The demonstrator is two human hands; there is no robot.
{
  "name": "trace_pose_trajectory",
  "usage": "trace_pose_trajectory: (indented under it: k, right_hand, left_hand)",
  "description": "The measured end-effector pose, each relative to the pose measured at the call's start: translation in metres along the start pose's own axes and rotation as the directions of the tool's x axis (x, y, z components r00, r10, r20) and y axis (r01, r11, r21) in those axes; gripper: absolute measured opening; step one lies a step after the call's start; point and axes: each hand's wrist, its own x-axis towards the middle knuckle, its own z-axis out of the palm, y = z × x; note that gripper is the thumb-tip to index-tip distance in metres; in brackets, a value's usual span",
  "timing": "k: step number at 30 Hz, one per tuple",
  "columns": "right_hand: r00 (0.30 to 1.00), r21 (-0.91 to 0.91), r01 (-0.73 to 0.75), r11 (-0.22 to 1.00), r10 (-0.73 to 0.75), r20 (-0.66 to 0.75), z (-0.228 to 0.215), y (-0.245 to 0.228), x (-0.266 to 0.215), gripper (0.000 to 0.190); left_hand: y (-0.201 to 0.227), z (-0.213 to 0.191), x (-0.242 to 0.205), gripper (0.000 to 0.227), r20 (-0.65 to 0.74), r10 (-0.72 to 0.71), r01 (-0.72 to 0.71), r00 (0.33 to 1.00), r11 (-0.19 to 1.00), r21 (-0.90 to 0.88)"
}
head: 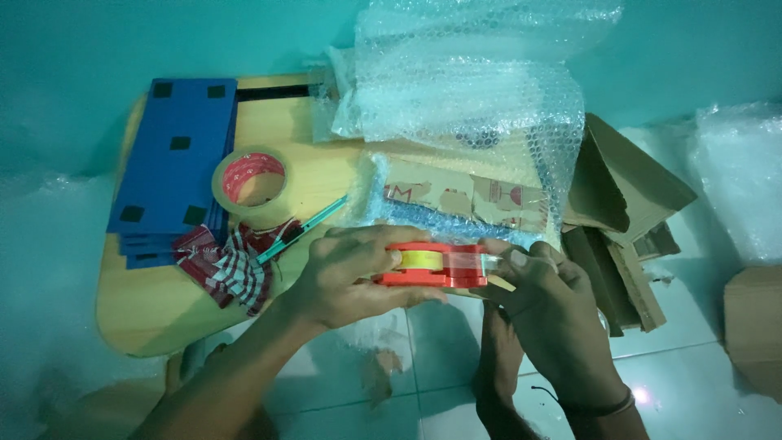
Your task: Packaging small items by wrapping them in bubble wrap and securing with tape
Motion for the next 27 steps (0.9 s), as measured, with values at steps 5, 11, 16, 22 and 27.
trace_pose_trajectory:
  k: [5,11,16,22,27]
  right_hand:
    - [0.999,-0.018,-0.014,1.000,0.014,0.051,0.003,-0.001,-0.002,0.020]
    - [0.987,0.094,-0.029,0.995,0.014,0.161,-0.014,0.008,0.000,0.012]
    - [1.000,0.097,-0.029,0.995,0.029,0.007,-0.019,0.006,0.000,0.011]
    - [0.995,0.021,0.016,1.000,-0.019,0.102,-0.019,0.002,-0.003,0.009]
    - [0.991,0.096,0.029,0.995,-0.041,0.126,-0.008,-0.006,-0.007,0.011]
  left_hand:
    - [0.002,0.003,0.000,0.048,-0.006,-0.023,0.023,1.000,0.999,-0.028]
    - [-0.002,0.014,-0.007,0.042,-0.002,-0.048,0.048,0.999,0.996,-0.072]
    - [-0.004,0.016,-0.016,0.056,-0.024,-0.144,0.138,0.989,0.978,-0.155]
    - [-0.006,0.013,-0.018,0.064,0.105,-0.140,0.137,0.985,0.990,0.036]
    - [-0.004,0.012,-0.018,0.047,0.109,-0.084,0.087,0.991,0.996,-0.023]
